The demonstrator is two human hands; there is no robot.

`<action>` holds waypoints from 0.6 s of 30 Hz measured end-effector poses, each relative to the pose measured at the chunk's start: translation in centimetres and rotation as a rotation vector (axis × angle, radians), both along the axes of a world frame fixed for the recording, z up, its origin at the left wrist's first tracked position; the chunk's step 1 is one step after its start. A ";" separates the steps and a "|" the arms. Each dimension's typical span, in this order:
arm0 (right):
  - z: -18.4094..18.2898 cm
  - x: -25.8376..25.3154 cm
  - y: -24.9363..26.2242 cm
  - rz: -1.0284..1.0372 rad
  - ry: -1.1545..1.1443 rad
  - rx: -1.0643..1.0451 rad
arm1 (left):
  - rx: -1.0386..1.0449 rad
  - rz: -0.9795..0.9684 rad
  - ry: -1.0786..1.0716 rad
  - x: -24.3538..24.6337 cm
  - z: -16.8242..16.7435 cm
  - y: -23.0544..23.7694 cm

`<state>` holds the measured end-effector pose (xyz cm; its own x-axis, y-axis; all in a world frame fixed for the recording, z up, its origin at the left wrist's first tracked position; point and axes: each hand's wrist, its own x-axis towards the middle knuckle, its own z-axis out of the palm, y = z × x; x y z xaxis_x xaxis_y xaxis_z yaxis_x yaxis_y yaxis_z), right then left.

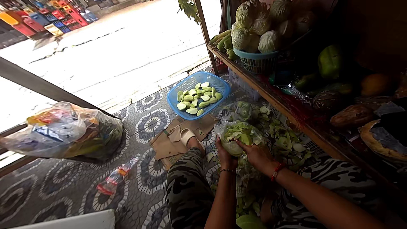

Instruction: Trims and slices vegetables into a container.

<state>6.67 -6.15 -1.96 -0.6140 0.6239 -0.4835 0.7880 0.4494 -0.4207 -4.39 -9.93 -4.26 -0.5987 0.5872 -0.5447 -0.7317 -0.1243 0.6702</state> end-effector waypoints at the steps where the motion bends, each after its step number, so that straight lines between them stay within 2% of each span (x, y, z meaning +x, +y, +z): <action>1: -0.4 0.0 0.3 -0.048 0.048 -0.042 | 0.016 0.002 -0.001 0.1 0.1 -0.1; 4: -2.1 0.4 1.8 -0.333 0.265 -0.353 | -0.020 0.018 -0.087 -0.5 1.0 0.0; 6: -2.9 0.4 2.1 -0.593 0.238 -0.532 | -0.070 0.047 -0.141 -1.5 1.2 -0.2; 8: -3.2 0.4 2.4 -0.704 0.161 -0.594 | -0.079 0.120 -0.158 -2.4 1.2 -0.5; 11: -3.7 0.1 2.4 -0.641 0.247 -0.542 | -0.059 0.223 -0.152 -3.4 1.3 -1.0; 15: -5.1 -1.1 2.2 -0.473 0.376 -0.436 | 0.005 0.202 -0.063 -4.3 2.2 -1.9; 18: -2.3 -0.8 3.5 -0.345 0.293 -0.119 | 0.042 0.151 -0.034 -3.6 3.8 -2.2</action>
<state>5.84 -2.65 -4.23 -0.5016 0.7664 -0.4013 0.7235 0.1172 -0.6803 -7.95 -12.11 -0.47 -0.6633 0.5145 -0.5434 -0.7250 -0.2618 0.6370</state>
